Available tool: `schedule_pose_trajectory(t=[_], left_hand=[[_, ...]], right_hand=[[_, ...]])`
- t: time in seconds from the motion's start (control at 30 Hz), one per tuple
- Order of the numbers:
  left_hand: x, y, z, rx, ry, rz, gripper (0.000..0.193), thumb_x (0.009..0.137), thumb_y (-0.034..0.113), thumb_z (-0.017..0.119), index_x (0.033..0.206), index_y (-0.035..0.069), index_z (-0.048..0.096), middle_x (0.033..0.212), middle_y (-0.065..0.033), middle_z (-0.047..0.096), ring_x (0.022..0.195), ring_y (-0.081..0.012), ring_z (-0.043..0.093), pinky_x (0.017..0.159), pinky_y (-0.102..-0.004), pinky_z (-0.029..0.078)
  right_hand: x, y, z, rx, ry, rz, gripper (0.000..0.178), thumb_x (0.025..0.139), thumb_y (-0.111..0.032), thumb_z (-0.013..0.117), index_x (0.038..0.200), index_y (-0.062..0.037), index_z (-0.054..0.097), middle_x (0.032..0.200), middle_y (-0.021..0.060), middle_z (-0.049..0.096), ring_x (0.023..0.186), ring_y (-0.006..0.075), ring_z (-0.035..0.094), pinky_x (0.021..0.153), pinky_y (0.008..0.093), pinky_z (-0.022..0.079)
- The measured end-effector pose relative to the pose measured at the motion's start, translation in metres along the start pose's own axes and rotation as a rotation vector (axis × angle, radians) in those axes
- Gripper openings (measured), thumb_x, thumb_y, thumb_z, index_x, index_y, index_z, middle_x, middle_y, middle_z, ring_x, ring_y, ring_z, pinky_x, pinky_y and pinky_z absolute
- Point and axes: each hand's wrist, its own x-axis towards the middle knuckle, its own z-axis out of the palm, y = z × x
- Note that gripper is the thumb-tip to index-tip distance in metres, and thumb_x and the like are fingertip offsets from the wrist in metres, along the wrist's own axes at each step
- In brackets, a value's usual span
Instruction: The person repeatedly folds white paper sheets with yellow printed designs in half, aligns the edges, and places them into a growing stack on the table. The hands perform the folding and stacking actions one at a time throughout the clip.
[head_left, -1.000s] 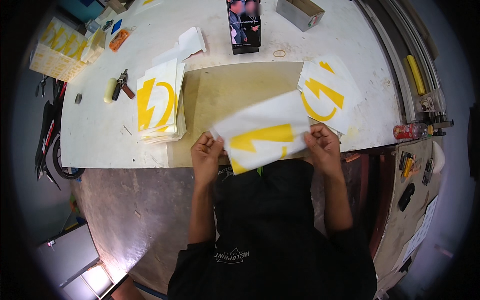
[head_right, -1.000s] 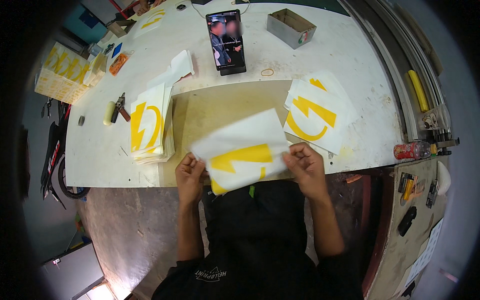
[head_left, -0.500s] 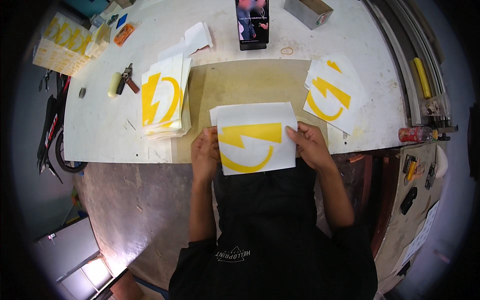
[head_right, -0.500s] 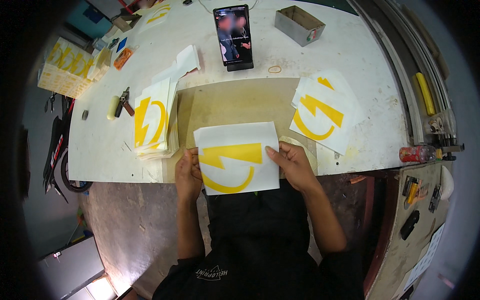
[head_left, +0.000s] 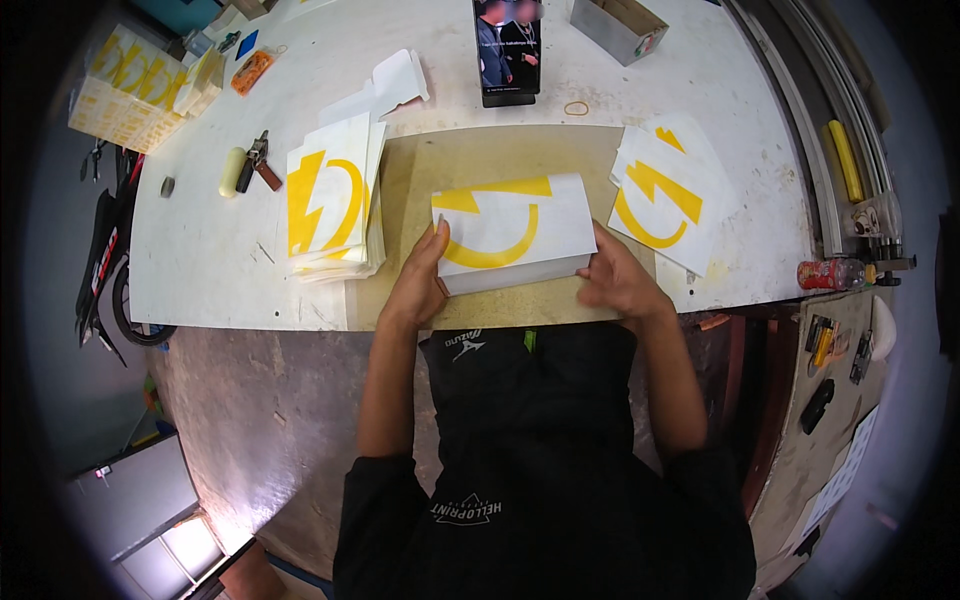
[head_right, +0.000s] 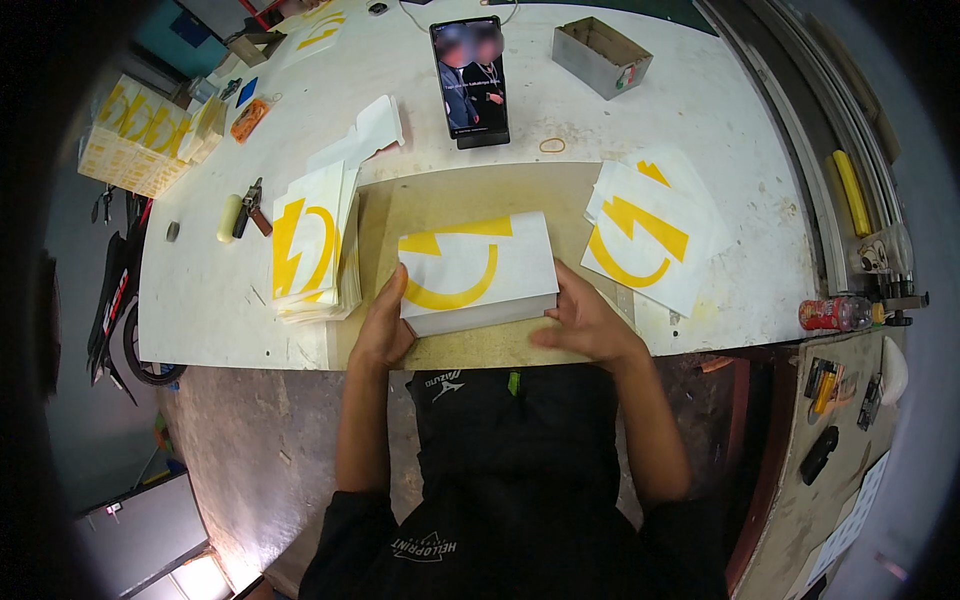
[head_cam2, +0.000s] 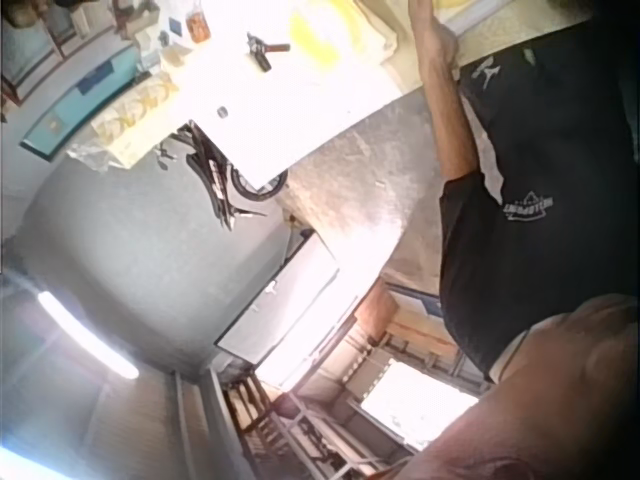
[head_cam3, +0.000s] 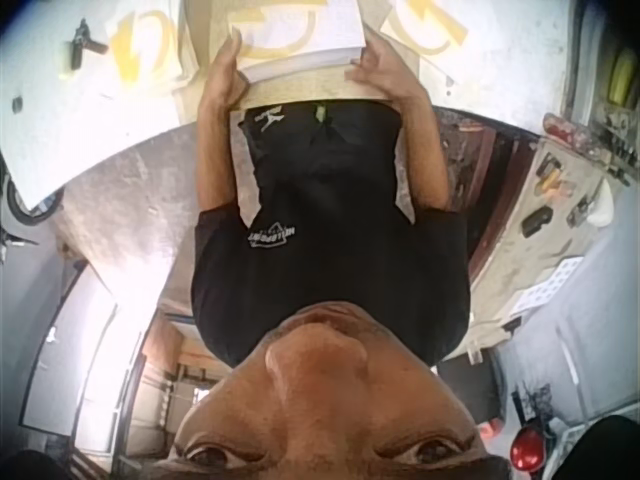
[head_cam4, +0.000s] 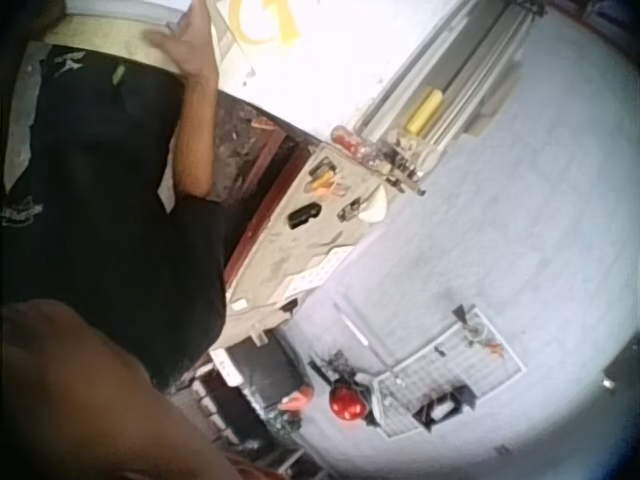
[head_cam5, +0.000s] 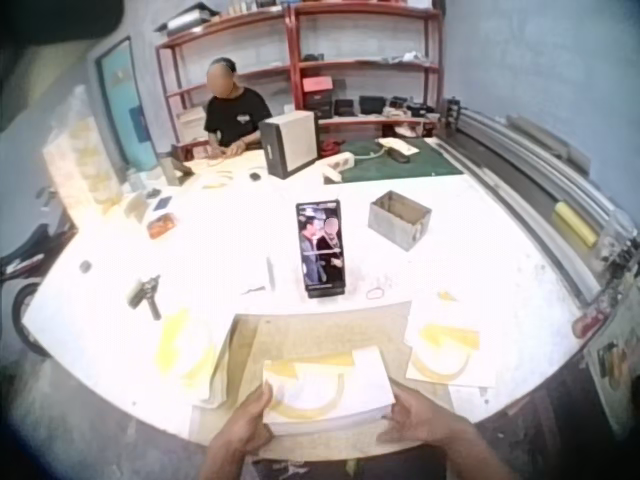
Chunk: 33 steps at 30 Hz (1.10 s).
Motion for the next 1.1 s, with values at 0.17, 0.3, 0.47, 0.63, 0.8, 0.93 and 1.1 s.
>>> schedule_pose_trajectory(t=[0.17, 0.3, 0.47, 0.63, 0.8, 0.93, 1.1], left_hand=[[-0.004, -0.005, -0.011, 0.548, -0.299, 0.370, 0.071, 0.095, 0.011, 0.077, 0.155, 0.003, 0.039, 0.149, -0.0110, 0.056, 0.134, -0.0185, 0.055, 0.112, -0.0386, 0.046], [0.000, -0.023, 0.000, 0.622, 0.124, 0.328, 0.073, 0.083, 0.001, 0.085, 0.146, 0.002, 0.048, 0.135, -0.0158, 0.064, 0.125, -0.0199, 0.060, 0.105, -0.0365, 0.049], [-0.026, -0.050, 0.007, 1.204, 0.623, 1.102, 0.059, 0.081, -0.002, 0.083, 0.134, -0.002, 0.059, 0.122, -0.0180, 0.071, 0.121, -0.0308, 0.065, 0.100, -0.0376, 0.052], [-0.037, -0.059, 0.026, 1.726, 0.224, 1.083, 0.038, 0.085, 0.008, 0.079, 0.122, 0.001, 0.071, 0.126, -0.0140, 0.071, 0.119, -0.0328, 0.066, 0.102, -0.0479, 0.052], [-0.033, -0.069, 0.023, 1.723, 0.238, 1.018, 0.032, 0.087, 0.006, 0.075, 0.119, 0.003, 0.073, 0.125, -0.0118, 0.072, 0.119, -0.0311, 0.067, 0.104, -0.0476, 0.051], [-0.038, -0.073, 0.022, 1.711, 0.238, 1.015, 0.032, 0.087, 0.006, 0.075, 0.118, 0.003, 0.074, 0.123, -0.0117, 0.073, 0.119, -0.0311, 0.067, 0.105, -0.0469, 0.051], [-0.051, -0.082, 0.016, 1.723, 0.199, 0.949, 0.036, 0.089, 0.010, 0.074, 0.124, 0.005, 0.072, 0.132, -0.0119, 0.070, 0.128, -0.0324, 0.063, 0.110, -0.0487, 0.048]], right_hand=[[0.006, 0.023, -0.026, -0.460, 0.031, -0.049, 0.031, 0.094, 0.004, 0.074, 0.124, 0.0050, 0.065, 0.112, 0.0076, 0.075, 0.102, 0.0091, 0.067, 0.091, 0.0261, 0.055], [0.011, 0.023, -0.013, -0.413, 0.151, -0.010, 0.022, 0.097, -0.001, 0.073, 0.116, 0.0069, 0.065, 0.107, 0.0108, 0.076, 0.094, 0.0080, 0.069, 0.083, 0.0233, 0.056], [0.016, 0.022, -0.009, -0.388, 0.184, 0.011, 0.024, 0.096, -0.002, 0.075, 0.116, 0.0071, 0.065, 0.105, 0.0113, 0.076, 0.092, 0.0085, 0.070, 0.081, 0.0237, 0.056], [0.016, 0.024, -0.002, -0.443, 0.201, -0.010, 0.029, 0.093, -0.004, 0.078, 0.116, 0.0078, 0.064, 0.102, 0.0131, 0.076, 0.087, 0.0132, 0.071, 0.076, 0.0280, 0.057], [-0.026, 0.028, 0.020, -1.204, 0.320, -0.653, 0.029, 0.087, 0.001, 0.075, 0.115, 0.0036, 0.068, 0.107, 0.0175, 0.072, 0.100, 0.0316, 0.070, 0.088, 0.0403, 0.056], [-0.024, 0.046, 0.025, -1.372, 0.142, -0.755, 0.026, 0.085, 0.002, 0.074, 0.111, 0.0007, 0.072, 0.118, 0.0140, 0.070, 0.115, 0.0363, 0.064, 0.102, 0.0481, 0.050], [-0.034, 0.062, 0.006, -1.491, 0.023, -0.737, 0.028, 0.088, -0.009, 0.076, 0.115, -0.0002, 0.072, 0.127, 0.0102, 0.069, 0.127, 0.0317, 0.061, 0.113, 0.0519, 0.043]])
